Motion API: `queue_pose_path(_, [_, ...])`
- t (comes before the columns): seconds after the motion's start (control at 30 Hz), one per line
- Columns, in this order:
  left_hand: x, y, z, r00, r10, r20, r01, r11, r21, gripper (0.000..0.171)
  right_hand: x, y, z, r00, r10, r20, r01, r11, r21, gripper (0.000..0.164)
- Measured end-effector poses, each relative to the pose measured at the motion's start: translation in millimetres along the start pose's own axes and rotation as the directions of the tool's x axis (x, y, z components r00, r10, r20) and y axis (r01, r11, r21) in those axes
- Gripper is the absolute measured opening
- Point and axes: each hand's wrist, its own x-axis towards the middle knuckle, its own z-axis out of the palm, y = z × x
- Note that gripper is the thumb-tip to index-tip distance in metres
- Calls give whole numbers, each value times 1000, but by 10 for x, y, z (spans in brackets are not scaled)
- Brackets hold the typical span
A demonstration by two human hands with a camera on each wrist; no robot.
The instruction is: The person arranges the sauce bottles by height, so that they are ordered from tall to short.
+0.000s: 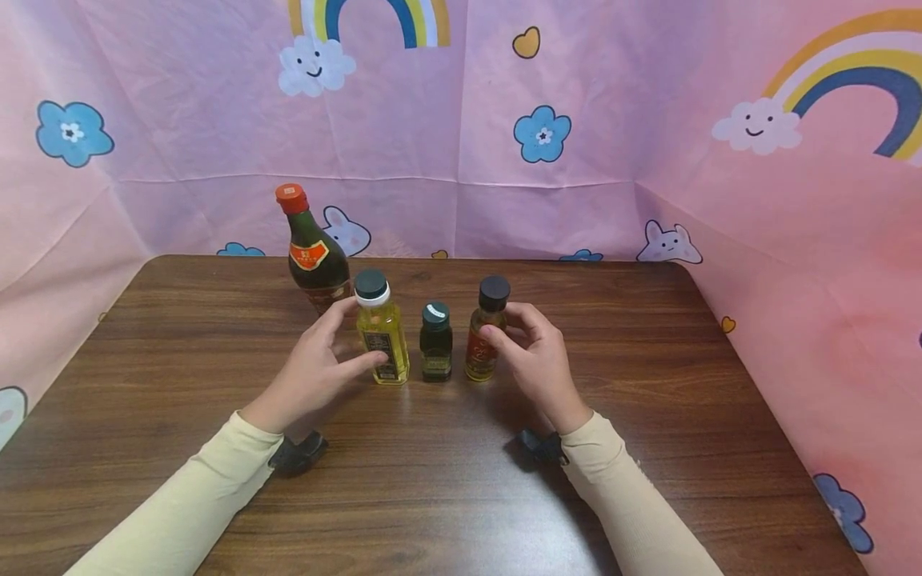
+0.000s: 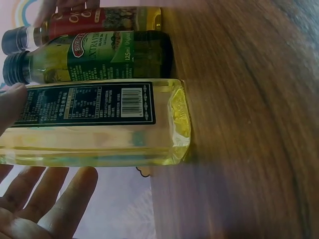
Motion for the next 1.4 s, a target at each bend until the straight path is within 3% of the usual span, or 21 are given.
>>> queue_pose_path(0.37, [-12,9,-5,1000,-7,1,7,999,-40,75,14,-3,5,1000,-6,4,6,1000,-7,29])
queue_pose_path(1.4, [-10,15,17,1000,4,2,-4,1000,-23,74,-10,4,10,1000,-3,-2,3,1000,9,30])
